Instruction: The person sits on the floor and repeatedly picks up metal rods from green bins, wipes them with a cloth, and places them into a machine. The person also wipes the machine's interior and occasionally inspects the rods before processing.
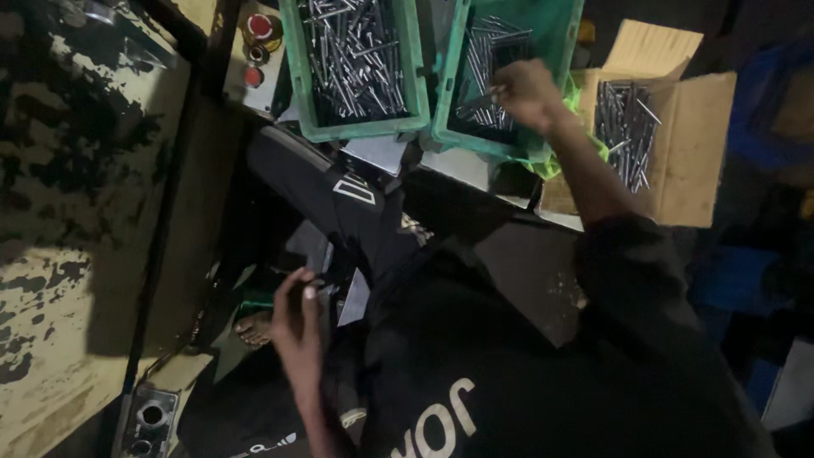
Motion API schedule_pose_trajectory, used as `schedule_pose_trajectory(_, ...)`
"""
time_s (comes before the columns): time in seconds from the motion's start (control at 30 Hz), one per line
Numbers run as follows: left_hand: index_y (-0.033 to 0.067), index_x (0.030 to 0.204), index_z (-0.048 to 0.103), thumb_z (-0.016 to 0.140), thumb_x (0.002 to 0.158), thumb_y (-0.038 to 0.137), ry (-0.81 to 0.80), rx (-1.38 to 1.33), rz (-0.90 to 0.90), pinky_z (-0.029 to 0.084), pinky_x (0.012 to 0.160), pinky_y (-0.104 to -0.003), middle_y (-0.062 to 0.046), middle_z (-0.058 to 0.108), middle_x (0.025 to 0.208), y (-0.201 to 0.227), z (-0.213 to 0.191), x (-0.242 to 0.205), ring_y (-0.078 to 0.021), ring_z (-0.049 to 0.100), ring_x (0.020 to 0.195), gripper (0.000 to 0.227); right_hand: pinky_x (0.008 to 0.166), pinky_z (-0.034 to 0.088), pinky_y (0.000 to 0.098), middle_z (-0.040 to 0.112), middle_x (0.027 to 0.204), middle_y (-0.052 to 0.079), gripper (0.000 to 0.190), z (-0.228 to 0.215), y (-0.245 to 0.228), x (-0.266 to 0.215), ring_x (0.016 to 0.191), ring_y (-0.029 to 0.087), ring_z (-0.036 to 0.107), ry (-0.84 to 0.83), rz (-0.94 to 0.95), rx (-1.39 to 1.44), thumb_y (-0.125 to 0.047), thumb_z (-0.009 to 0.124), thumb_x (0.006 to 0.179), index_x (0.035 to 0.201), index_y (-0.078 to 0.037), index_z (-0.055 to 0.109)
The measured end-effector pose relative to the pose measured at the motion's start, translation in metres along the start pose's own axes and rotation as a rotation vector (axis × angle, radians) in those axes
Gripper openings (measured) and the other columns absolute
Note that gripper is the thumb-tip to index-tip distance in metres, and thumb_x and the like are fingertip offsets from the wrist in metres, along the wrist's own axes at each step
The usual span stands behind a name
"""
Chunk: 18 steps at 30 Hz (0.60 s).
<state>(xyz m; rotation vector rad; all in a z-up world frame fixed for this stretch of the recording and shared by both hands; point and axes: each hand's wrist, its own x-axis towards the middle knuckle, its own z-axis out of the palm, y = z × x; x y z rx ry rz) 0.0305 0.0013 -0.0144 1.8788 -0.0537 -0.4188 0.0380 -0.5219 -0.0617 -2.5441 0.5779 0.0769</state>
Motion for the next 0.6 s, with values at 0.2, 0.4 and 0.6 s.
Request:
schedule_pose_trajectory(0.2, -0.0014, 0.134, 0.06, 0.054, 0.106, 0.018, 0.209, -0.122, -0.09, 0.058, 0.096, -0.038, -0.016, 0.069, 0.125, -0.001, -0.026, -0.001, -0.0234, 0.069, 0.112, 0.034, 0.086, 0.054, 0.0484, 0.073, 0.107, 0.02, 0.031, 0.04, 0.037, 0.038, 0.096, 0.04, 0.068, -0.147, -0.49, -0.138, -0.009, 0.077, 0.08, 0.111, -0.007, 0.077)
schedule_pose_trajectory(0.4, -0.0034, 0.129, 0.064, 0.057, 0.11, 0.022, 0.223, -0.036, 0.015, 0.054, 0.1, -0.035, -0.013, 0.07, 0.123, 0.023, -0.022, 0.025, -0.021, 0.069, 0.115, 0.033, 0.088, 0.055, 0.047, 0.071, 0.109, 0.016, 0.039, 0.079, 0.088, 0.062, 0.103, 0.038, 0.067, -0.173, -0.575, 0.01, -0.01, 0.074, 0.078, 0.117, -0.007, 0.067)
schedule_pose_trajectory(0.6, 0.0043, 0.132, 0.063, 0.063, 0.104, 0.025, 0.282, 0.014, 0.186, 0.055, 0.084, -0.035, -0.014, 0.07, 0.112, 0.065, -0.013, 0.091, -0.0207, 0.067, 0.096, 0.035, 0.069, 0.052, 0.0452, 0.065, 0.085, 0.018, 0.012, 0.094, 0.111, 0.07, 0.075, 0.037, 0.06, -0.154, -0.52, -0.064, -0.019, 0.062, 0.092, 0.093, -0.008, 0.067)
